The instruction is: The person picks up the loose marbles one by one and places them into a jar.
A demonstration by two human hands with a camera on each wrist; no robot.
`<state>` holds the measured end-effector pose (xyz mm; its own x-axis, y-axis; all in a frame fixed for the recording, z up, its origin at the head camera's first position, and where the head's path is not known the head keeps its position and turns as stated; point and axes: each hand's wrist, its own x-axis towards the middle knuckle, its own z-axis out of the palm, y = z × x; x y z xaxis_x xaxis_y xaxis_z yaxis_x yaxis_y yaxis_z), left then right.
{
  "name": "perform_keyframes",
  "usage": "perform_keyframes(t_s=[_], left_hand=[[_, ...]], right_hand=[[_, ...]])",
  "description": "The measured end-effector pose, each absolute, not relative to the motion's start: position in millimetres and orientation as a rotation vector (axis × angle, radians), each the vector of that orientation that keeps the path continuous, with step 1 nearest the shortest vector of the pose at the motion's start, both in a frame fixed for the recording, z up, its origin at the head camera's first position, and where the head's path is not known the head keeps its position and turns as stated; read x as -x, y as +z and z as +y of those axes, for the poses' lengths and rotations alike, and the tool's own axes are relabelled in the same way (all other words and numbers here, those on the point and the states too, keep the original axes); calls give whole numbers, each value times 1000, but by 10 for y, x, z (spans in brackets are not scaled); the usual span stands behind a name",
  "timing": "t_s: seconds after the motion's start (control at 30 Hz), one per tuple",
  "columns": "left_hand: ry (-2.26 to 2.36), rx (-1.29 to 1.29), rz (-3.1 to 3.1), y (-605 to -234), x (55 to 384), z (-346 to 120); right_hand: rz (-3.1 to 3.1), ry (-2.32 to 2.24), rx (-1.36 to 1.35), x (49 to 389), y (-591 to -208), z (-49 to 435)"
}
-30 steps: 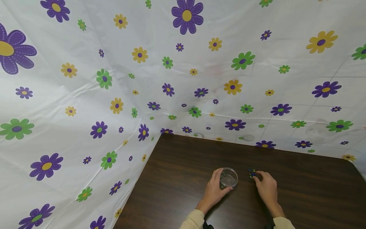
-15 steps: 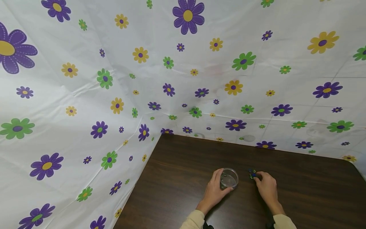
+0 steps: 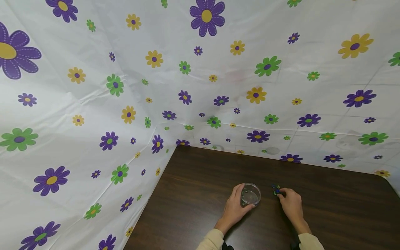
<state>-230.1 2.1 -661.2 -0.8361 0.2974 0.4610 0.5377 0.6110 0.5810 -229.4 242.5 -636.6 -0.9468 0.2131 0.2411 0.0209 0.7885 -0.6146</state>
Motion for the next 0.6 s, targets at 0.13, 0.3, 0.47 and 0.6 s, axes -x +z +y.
perform_keyframes(t_s=[0.13,0.3,0.47,0.6], left_hand=[[-1062,677,-2521,-6617,2300,18],[-1062,680,-2519,-6634,2306,19],[-1063,688,-2520,-6646,2319,13],[-1064,688,-2517,-6642,2316,11]], right_hand=[[-2698,924,189,2296,-6359,2429],[-2704,923,184,2315,-6376,2441],[-2689,927,170,2325,-6389,2453],[-2692,929,167,2339,-6390,2458]])
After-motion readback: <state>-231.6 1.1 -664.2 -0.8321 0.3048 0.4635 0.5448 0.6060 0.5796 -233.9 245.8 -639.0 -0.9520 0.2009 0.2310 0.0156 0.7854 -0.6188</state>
